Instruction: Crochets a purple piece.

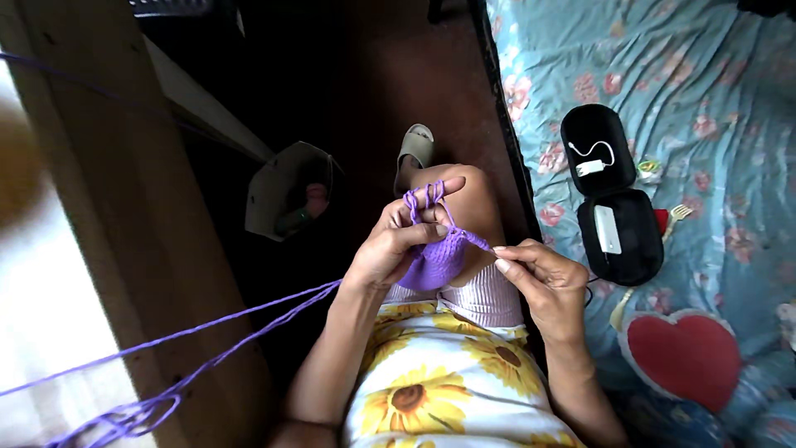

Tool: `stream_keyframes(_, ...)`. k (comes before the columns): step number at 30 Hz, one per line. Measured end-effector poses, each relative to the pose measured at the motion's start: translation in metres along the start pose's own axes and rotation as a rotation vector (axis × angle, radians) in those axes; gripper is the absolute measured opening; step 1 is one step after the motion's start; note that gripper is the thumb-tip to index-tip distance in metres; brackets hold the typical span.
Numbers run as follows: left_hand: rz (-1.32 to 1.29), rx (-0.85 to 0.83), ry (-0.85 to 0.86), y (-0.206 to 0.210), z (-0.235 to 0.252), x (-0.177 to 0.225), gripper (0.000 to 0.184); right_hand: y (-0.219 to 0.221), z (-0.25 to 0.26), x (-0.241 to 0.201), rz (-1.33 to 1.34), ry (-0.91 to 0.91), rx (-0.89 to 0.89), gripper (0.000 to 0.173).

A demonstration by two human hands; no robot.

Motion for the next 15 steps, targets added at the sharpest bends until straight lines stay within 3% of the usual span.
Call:
stream_keyframes(6, 0.207, 0.155, 0.028, -0.002, 0.0, 0.002, 0.075, 0.0, -0.001, -0.002, -0.15, -0.027, 0.042, 0.013)
stream_keyframes(9, 0.24, 0.197, 0.104, -0.001, -0.002, 0.004, 0.085, 0.001, -0.002, 0.005, -0.045, 0.025, 0.046, 0.014)
stream_keyframes(12, 0.23, 0.205, 0.137, 0.004, -0.003, 0.004, 0.087, 0.006, -0.003, 0.014, 0.187, 0.132, 0.042, 0.017)
stream_keyframes(15, 0.328, 0.209, 0.223, 0.012, -0.005, 0.004, 0.084, 0.009, -0.002, -0.003, 0.006, 0.011, 0.06, 0.014)
Point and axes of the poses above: each hand's wrist, its own z-axis towards the middle knuckle, its own y-axis out of the palm, x = y × z, the point moved 9 cm from there along z, towards the middle knuckle, and after that the axes turned 6 degrees about -z, right-handed, at the moved point
